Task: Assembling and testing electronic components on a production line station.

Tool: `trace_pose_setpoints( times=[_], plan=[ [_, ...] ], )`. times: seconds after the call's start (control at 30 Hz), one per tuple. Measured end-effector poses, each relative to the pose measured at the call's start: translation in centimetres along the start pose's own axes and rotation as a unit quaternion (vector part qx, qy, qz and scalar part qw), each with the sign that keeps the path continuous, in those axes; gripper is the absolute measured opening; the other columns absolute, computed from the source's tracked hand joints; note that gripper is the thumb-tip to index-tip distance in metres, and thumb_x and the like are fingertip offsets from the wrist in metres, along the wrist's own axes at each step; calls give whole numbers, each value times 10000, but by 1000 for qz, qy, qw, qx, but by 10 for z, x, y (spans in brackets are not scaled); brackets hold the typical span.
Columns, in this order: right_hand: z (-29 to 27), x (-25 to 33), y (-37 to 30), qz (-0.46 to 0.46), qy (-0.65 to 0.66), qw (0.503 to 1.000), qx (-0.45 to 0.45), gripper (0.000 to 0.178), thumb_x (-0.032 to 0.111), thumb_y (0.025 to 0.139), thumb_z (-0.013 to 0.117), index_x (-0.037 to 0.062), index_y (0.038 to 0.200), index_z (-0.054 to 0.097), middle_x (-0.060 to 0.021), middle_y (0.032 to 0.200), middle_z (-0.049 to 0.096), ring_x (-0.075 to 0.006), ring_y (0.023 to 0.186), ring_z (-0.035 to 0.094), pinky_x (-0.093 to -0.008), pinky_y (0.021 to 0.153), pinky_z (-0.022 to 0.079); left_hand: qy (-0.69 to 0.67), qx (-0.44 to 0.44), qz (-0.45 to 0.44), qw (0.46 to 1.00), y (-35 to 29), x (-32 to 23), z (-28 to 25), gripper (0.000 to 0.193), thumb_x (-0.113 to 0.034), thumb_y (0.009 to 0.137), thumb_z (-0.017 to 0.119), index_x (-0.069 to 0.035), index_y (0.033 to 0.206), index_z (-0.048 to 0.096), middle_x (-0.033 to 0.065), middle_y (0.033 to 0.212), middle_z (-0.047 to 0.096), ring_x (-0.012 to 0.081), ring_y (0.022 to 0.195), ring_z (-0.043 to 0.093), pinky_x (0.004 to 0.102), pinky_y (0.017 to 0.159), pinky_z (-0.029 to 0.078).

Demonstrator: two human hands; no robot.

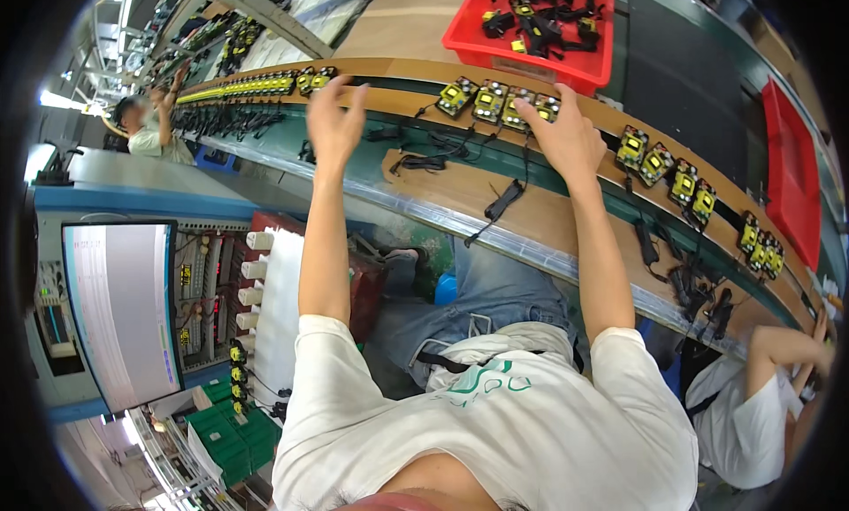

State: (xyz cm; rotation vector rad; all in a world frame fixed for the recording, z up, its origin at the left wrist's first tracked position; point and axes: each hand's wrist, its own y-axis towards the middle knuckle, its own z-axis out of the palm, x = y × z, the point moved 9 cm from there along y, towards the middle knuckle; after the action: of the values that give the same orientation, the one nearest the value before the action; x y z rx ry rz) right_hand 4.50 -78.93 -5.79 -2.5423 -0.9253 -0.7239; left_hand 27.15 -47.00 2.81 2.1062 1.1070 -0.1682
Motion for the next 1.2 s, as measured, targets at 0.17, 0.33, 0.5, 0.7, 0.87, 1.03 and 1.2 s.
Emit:
trace_pose_setpoints(
  times=[0.17,0.33,0.5,0.7,0.87,1.03,1.2],
  plan=[
    [7,16,10,-44,98,994,-23,914,744,892,677,75,1507,575,-183,1355,724,-367,1218,700,-432,1021,528,-163,361,-56,917,3,-75,132,681,-549,977,762,-6,1384,698,143,1293,767,255,1109,735,349,955,582],
    [12,25,14,-130,222,959,-120,582,390,873,910,-7,1252,715,-165,1203,738,-252,1064,687,-350,995,540,-295,237,-99,920,-17,-73,163,500,-381,798,944,-34,1119,783,97,978,788,214,835,729,362,783,603],
    [-12,30,2,-151,352,921,-65,433,286,948,872,0,1235,720,-134,1199,731,-209,1087,673,-302,980,547,-424,31,-181,887,-42,-109,92,313,-252,796,884,-37,960,728,98,866,734,258,766,686,382,746,573],
    [12,127,-83,-144,510,825,196,347,211,1041,762,99,1352,657,-78,1224,684,-164,1019,659,-277,808,566,-548,-146,-234,790,-118,-89,-45,265,-119,959,776,-24,1190,687,85,1051,708,172,868,629,314,808,535],
    [53,241,-174,-298,463,737,392,371,224,1043,672,81,1383,626,-83,1306,638,-148,968,599,-209,610,482,-668,-238,-248,660,-222,-54,-171,454,-83,992,768,-49,1414,604,103,1252,687,164,985,675,296,881,590],
    [172,374,-289,-242,382,683,574,335,268,998,782,80,1264,708,-127,1249,663,-203,1005,643,-304,775,620,-678,-378,-333,534,-366,-12,-225,476,-135,1069,681,-53,1510,523,220,1326,638,351,1048,724,489,862,691],
    [299,452,-332,-222,305,675,634,307,235,996,807,61,1218,686,-137,1150,679,-182,837,667,-218,659,595,-646,-439,-360,510,-443,-1,-228,451,-110,1069,676,-45,1491,533,221,1327,628,356,1045,722,490,917,680]
  ],
)
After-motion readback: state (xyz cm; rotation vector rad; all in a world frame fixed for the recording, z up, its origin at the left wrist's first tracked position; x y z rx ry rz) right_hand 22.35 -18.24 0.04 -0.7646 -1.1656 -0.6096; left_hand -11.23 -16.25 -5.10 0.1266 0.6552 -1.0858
